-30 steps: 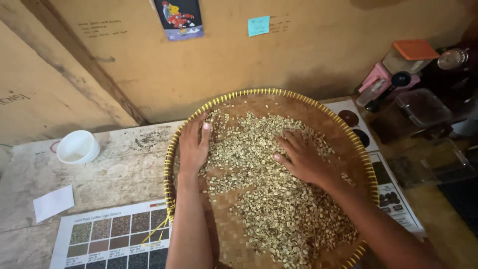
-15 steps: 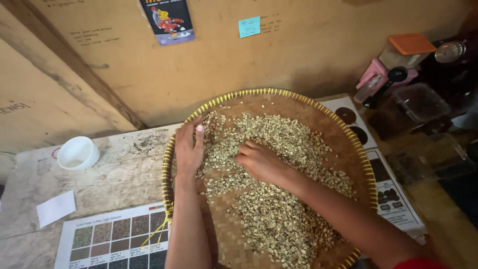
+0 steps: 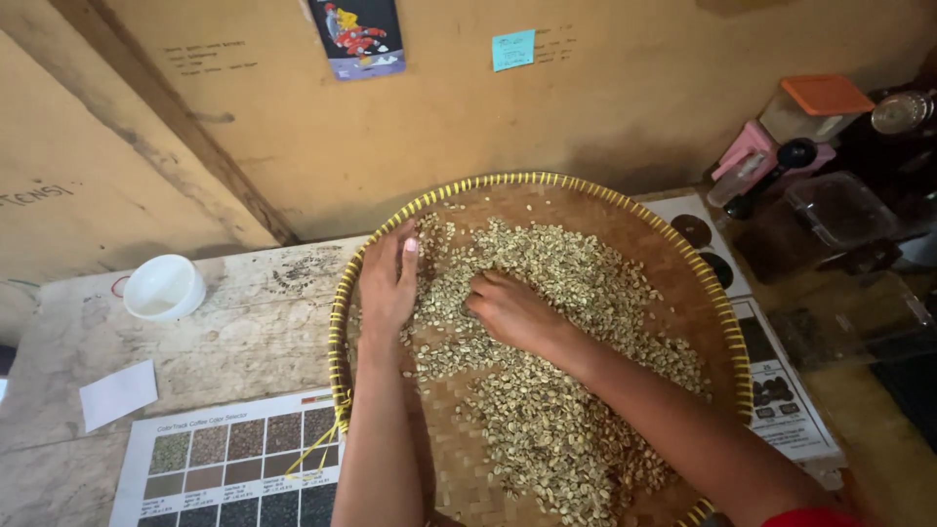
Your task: Sorting green coffee beans by hand in a bamboo tray to remove defects
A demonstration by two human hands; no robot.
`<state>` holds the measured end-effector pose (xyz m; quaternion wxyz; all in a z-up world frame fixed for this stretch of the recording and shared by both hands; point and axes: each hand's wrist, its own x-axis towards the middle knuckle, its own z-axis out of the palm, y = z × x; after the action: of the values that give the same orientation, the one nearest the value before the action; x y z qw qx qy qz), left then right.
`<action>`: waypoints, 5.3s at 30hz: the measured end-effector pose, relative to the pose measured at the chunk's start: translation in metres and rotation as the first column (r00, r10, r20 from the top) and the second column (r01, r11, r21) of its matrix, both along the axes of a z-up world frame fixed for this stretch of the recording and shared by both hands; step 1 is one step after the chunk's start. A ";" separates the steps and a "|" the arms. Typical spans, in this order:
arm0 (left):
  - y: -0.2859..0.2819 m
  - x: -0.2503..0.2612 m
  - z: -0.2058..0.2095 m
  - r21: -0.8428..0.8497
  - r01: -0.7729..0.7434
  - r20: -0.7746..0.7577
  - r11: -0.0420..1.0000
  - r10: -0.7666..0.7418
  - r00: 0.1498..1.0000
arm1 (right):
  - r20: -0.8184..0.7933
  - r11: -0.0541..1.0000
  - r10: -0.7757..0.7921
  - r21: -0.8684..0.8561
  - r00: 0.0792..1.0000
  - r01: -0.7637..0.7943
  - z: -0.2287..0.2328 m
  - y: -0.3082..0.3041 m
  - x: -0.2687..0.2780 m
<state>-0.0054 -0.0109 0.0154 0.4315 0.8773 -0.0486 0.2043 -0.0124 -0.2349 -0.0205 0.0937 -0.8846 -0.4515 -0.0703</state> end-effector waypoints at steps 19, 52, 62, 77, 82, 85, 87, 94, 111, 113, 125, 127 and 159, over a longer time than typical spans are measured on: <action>-0.001 -0.004 0.011 -0.038 -0.024 -0.141 0.999 0.018 0.990 | -0.114 0.986 -0.151 0.058 0.982 0.158 0.020 0.002 -0.004; -0.004 -0.003 0.003 -0.032 0.026 0.043 0.999 -0.025 0.999 | -0.892 0.517 -0.007 0.384 0.452 0.765 0.007 -0.206 -0.089; -0.012 -0.011 0.016 -0.047 -0.007 -0.191 0.999 -0.002 0.982 | 0.200 0.406 -0.908 0.194 0.369 0.893 0.065 -0.411 -0.103; 0.006 0.006 -0.024 -0.066 0.035 -0.007 0.997 -0.036 0.999 | -0.683 0.850 -0.405 -0.035 0.608 0.526 0.087 -0.095 -0.144; 0.010 0.004 -0.026 -0.060 0.034 0.056 0.998 -0.031 0.998 | -0.060 0.952 0.284 -0.104 0.957 -0.289 0.010 -0.039 -0.186; 0.010 0.006 -0.023 -0.062 0.045 0.069 0.997 -0.041 0.997 | -0.252 0.870 0.173 -0.415 0.952 -0.268 0.049 0.002 -0.154; 0.010 0.003 -0.020 -0.064 0.048 0.049 0.997 -0.045 0.998 | -0.341 0.707 -0.005 -0.666 0.940 -0.238 0.070 0.013 -0.131; 0.021 0.001 -0.013 -0.130 -0.076 -0.033 0.989 0.072 0.997 | 0.016 0.979 -0.192 -0.059 0.981 0.193 0.093 0.032 -0.111; 0.030 -0.002 -0.004 -0.094 -0.101 0.114 0.990 0.111 0.987 | -0.371 0.971 -0.220 0.000 0.902 0.237 0.031 0.062 0.029; 0.028 -0.001 -0.007 -0.073 -0.123 0.087 0.990 0.129 0.988 | -0.338 0.947 -0.315 -0.180 0.887 0.267 0.050 0.027 0.033; 0.012 -0.004 0.004 -0.034 -0.007 0.086 0.999 0.010 0.996 | -0.314 0.956 -0.231 0.101 0.921 0.274 0.080 -0.099 -0.071; 0.013 -0.004 -0.002 -0.018 -0.013 0.096 1.000 0.015 0.995 | -0.231 0.932 -0.325 0.086 0.917 0.352 0.073 -0.120 -0.066; -0.006 0.007 -0.015 0.089 0.047 0.017 0.995 -0.049 0.999 | -0.014 0.934 -0.254 0.255 0.967 0.249 0.051 -0.120 -0.119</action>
<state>0.0012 -0.0174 0.0008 0.3966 0.8921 -0.0829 0.2000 -0.1316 -0.3544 0.0303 0.1926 -0.9149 -0.3228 -0.1474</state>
